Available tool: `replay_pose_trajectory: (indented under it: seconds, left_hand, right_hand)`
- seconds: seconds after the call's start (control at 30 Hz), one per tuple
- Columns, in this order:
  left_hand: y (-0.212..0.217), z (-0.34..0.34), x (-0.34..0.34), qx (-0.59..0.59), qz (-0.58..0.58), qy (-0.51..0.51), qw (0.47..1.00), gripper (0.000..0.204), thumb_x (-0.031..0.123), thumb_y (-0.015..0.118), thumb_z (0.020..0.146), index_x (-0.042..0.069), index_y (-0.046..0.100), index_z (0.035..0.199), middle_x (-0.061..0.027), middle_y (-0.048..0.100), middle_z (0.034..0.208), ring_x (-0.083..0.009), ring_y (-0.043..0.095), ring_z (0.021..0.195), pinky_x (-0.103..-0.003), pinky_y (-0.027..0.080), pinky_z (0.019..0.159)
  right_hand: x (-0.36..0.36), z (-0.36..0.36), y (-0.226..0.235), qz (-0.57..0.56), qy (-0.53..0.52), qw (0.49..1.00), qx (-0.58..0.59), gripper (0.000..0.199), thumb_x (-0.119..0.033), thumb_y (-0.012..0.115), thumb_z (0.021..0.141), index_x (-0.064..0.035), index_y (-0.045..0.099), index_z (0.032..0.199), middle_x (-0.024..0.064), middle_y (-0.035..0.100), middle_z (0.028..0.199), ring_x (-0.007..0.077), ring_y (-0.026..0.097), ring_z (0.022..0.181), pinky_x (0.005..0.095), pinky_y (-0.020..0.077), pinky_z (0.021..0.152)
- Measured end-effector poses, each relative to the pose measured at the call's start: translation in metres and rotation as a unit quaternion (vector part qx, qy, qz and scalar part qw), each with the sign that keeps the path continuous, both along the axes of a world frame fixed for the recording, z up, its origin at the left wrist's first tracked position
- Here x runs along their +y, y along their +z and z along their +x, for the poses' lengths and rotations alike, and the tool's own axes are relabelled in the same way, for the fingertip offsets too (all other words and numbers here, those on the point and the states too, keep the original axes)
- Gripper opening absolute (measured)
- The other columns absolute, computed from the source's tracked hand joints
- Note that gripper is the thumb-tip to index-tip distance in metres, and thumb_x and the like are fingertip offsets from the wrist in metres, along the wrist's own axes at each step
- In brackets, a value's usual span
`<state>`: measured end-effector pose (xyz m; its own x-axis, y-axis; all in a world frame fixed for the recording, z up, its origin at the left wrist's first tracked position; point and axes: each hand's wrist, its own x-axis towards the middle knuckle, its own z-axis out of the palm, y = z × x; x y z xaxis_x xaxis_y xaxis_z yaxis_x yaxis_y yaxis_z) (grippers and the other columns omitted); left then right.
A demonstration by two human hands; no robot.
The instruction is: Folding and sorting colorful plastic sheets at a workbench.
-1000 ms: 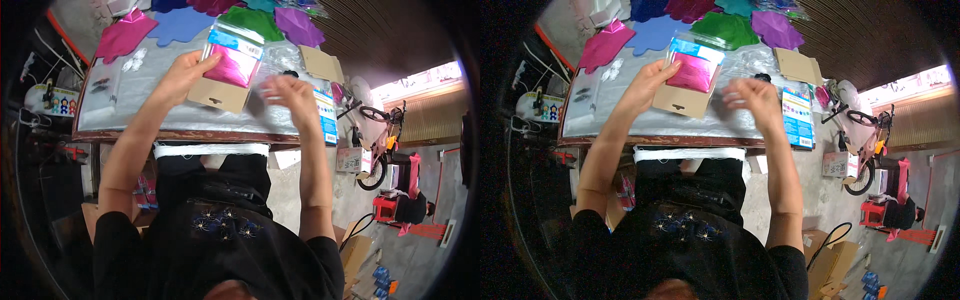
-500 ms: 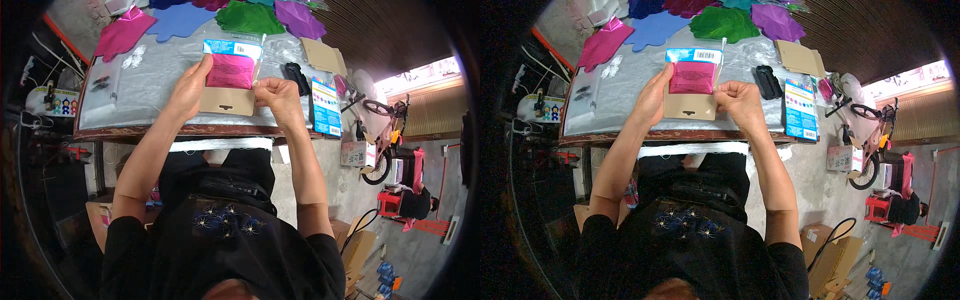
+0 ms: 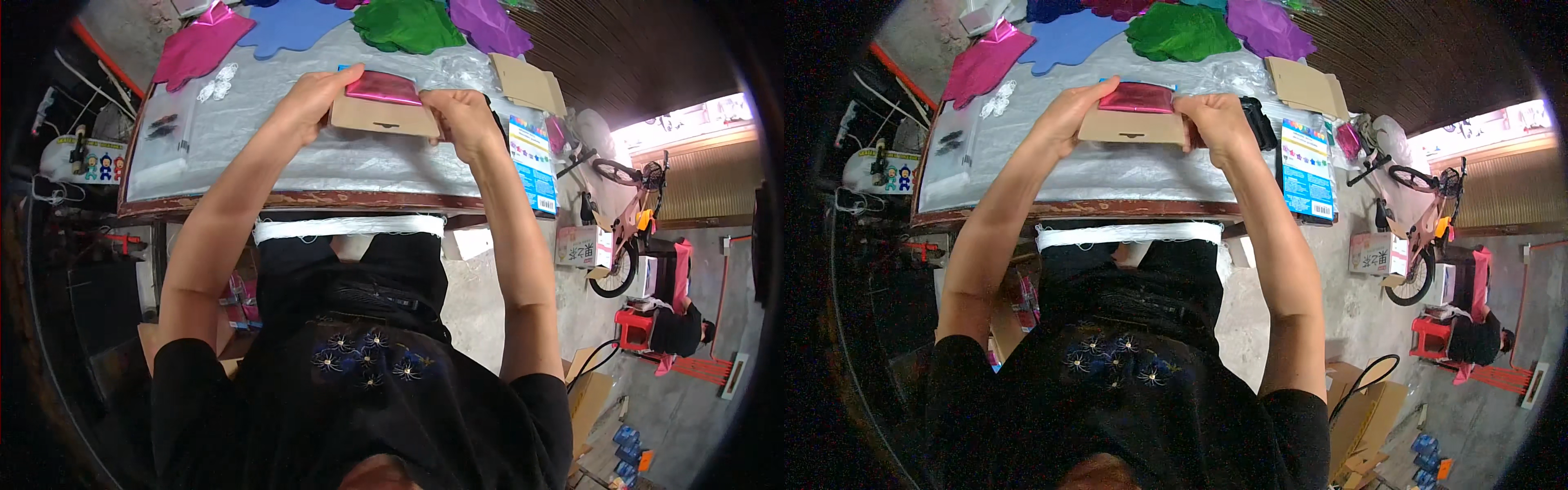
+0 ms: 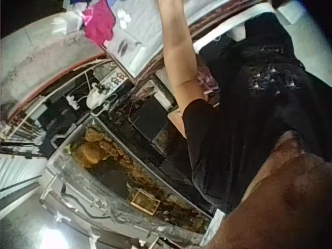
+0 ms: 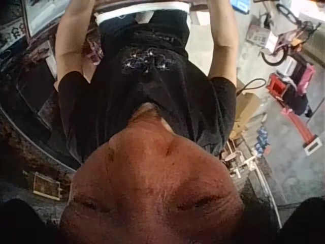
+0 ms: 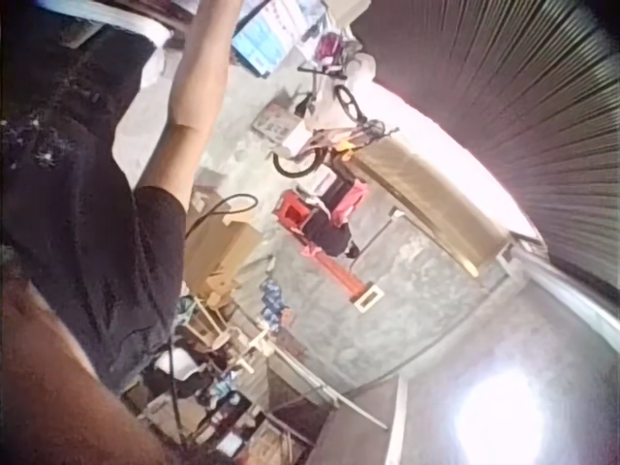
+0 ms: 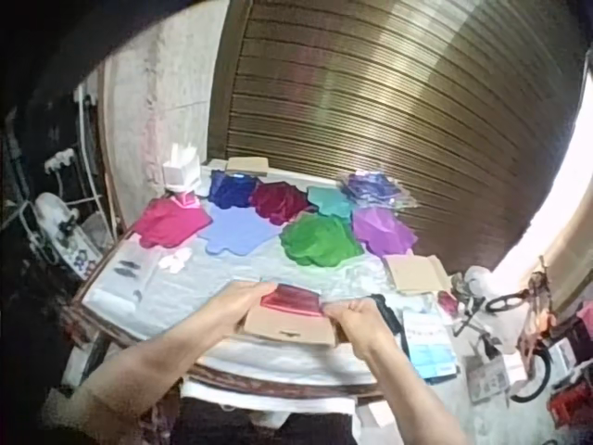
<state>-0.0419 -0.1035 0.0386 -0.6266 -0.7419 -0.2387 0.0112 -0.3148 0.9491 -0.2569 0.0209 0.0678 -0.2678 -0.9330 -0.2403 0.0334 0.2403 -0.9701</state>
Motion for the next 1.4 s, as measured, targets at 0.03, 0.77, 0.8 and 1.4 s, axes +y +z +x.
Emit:
replay_pose_trajectory:
  seconds: [0.03,0.77,0.8,1.4]
  left_hand:
    - [0.001,-0.002,-0.001,-0.001,0.017,0.009,1.000,0.040,0.041,0.066,0.099,0.004,0.072,0.110,-0.0036,0.073,0.094,-0.0093,0.067,0.081,-0.026,0.054,0.072]
    - [0.008,0.038,-0.003,0.059,-0.037,-0.124,0.990,0.035,0.028,0.061,0.105,0.005,0.061,0.130,-0.0046,0.069,0.117,-0.0129,0.067,0.106,-0.031,0.055,0.092]
    - [0.009,0.039,0.005,0.058,-0.035,-0.128,0.989,0.035,0.028,0.061,0.105,0.005,0.061,0.130,-0.0046,0.069,0.117,-0.0129,0.067,0.106,-0.031,0.055,0.092]
    - [0.032,0.041,-0.050,-0.133,-0.127,-0.230,0.955,0.026,0.027,0.067,0.101,0.002,0.071,0.105,0.0023,0.068,0.090,-0.0065,0.063,0.084,-0.028,0.052,0.075]
  right_hand:
    - [-0.005,0.000,-0.002,0.009,-0.009,1.000,0.001,0.020,-0.017,0.071,0.091,-0.0007,0.072,0.079,0.0070,0.066,0.065,0.0144,0.060,0.052,0.0305,0.0494,0.048]
    - [0.033,0.051,-0.024,-0.113,-0.060,0.992,-0.019,0.021,-0.017,0.065,0.099,-0.0001,0.074,0.090,0.0015,0.069,0.078,0.0082,0.062,0.067,0.0247,0.0523,0.063]
    - [0.031,0.049,-0.022,-0.130,-0.105,0.986,-0.019,0.021,-0.017,0.065,0.099,0.0003,0.074,0.091,0.0016,0.069,0.079,0.0082,0.062,0.069,0.0245,0.0523,0.064]
    - [0.073,-0.027,-0.014,-0.133,-0.130,0.888,0.420,0.015,-0.011,0.071,0.093,-0.0020,0.075,0.104,0.0093,0.075,0.085,0.0169,0.070,0.074,0.0331,0.0551,0.069]
